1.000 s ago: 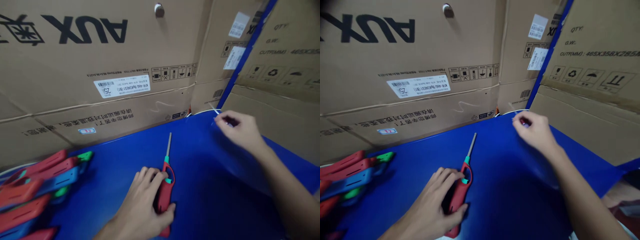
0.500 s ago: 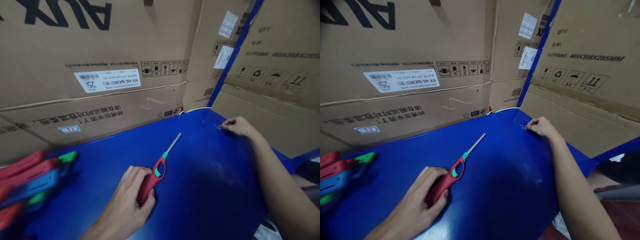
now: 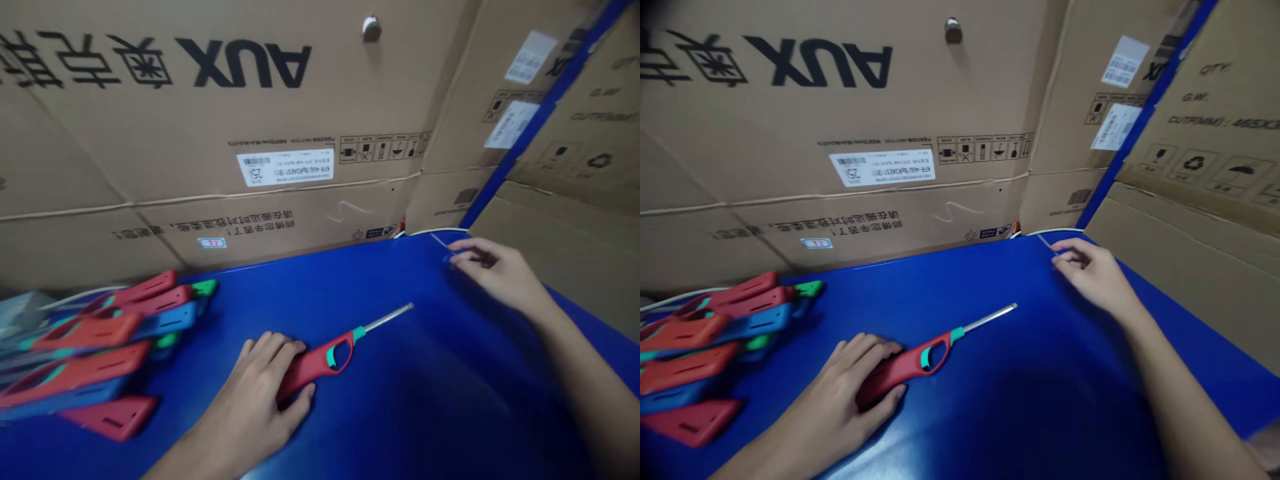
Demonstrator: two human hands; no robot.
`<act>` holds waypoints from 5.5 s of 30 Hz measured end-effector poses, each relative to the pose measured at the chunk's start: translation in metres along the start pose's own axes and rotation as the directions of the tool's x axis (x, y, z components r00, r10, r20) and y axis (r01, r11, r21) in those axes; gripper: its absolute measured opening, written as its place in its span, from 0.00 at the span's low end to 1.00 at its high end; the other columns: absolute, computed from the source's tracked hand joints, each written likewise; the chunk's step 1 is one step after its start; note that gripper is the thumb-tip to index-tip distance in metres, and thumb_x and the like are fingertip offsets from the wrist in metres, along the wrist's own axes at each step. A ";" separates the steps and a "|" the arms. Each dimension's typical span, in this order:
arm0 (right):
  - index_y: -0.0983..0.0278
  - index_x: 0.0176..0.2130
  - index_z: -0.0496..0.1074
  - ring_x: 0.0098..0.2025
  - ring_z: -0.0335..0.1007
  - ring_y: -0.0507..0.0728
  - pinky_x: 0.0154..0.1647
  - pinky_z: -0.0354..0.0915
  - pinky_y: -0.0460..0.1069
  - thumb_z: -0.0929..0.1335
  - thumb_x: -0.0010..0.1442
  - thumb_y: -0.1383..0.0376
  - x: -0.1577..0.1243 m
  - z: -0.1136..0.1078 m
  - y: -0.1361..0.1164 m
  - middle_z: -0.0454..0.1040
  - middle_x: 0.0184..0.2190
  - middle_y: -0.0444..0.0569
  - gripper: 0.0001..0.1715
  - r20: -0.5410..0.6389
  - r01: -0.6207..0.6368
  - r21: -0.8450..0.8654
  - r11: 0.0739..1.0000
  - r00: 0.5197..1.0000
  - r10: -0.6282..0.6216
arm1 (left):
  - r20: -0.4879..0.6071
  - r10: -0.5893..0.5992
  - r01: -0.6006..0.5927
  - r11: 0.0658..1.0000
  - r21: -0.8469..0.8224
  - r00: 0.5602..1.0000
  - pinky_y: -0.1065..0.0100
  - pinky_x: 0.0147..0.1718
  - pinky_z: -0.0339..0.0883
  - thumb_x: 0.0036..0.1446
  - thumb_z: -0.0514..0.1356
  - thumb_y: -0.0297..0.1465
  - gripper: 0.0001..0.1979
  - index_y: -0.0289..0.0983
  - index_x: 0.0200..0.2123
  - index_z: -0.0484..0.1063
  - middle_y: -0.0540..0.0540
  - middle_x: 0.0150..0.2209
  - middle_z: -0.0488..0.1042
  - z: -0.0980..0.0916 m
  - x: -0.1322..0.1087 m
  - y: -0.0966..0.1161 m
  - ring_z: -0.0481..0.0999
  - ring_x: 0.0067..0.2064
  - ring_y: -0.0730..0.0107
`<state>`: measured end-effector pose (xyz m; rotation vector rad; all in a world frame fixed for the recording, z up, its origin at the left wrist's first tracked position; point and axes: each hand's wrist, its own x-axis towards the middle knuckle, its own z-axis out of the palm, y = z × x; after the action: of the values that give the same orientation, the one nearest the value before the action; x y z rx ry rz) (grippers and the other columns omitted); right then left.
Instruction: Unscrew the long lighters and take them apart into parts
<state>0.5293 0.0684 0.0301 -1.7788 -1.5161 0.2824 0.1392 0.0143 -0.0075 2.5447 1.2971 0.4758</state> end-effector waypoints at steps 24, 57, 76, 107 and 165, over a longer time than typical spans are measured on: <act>0.62 0.44 0.74 0.35 0.76 0.55 0.32 0.65 0.49 0.72 0.55 0.57 -0.107 0.113 -0.104 0.76 0.40 0.45 0.17 0.495 0.671 0.085 0.736 0.613 -0.616 | -0.069 0.145 -0.148 0.988 -0.041 0.987 0.62 0.41 0.64 0.64 0.57 0.30 0.13 0.37 0.52 0.67 0.45 0.39 0.70 -0.010 -0.037 -0.033 0.69 0.38 0.66; 0.66 0.40 0.74 0.28 0.72 0.53 0.25 0.62 0.48 0.70 0.54 0.60 -0.115 0.125 -0.105 0.75 0.33 0.47 0.15 0.307 0.780 0.085 0.620 0.572 -0.761 | -0.015 0.031 -0.032 0.996 -0.088 0.999 0.61 0.40 0.69 0.64 0.58 0.35 0.13 0.42 0.51 0.70 0.47 0.38 0.72 -0.018 -0.038 -0.022 0.72 0.38 0.64; 0.61 0.39 0.72 0.32 0.72 0.55 0.32 0.61 0.50 0.68 0.61 0.59 -0.095 0.115 -0.149 0.74 0.40 0.45 0.09 0.757 0.784 0.064 0.617 0.365 -0.542 | -0.126 0.028 -0.065 0.952 -0.300 0.992 0.64 0.39 0.66 0.55 0.61 0.26 0.11 0.38 0.43 0.73 0.49 0.35 0.74 -0.005 -0.027 -0.015 0.72 0.35 0.68; 0.66 0.44 0.70 0.34 0.70 0.56 0.35 0.63 0.50 0.65 0.65 0.60 -0.087 0.130 -0.142 0.74 0.35 0.50 0.13 0.366 0.870 0.280 0.405 0.293 -0.883 | 0.215 -0.240 0.227 0.022 -0.974 0.946 0.65 0.37 0.71 0.48 0.71 0.37 0.19 0.34 0.43 0.80 0.42 0.35 0.81 -0.020 -0.035 -0.031 0.78 0.33 0.65; 0.63 0.33 0.65 0.08 0.39 0.45 0.08 0.40 0.42 0.68 0.57 0.50 -0.114 0.116 -0.136 0.58 0.09 0.33 0.19 0.862 -0.699 0.351 0.623 0.501 0.077 | 0.304 -0.273 0.355 0.165 -0.920 0.913 0.67 0.35 0.73 0.52 0.68 0.36 0.16 0.34 0.40 0.74 0.42 0.34 0.80 -0.003 -0.046 0.008 0.78 0.33 0.67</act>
<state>0.3270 0.0109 0.0074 -1.3799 -1.1464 1.8843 0.1184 -0.0280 -0.0095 1.1321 0.9322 0.7691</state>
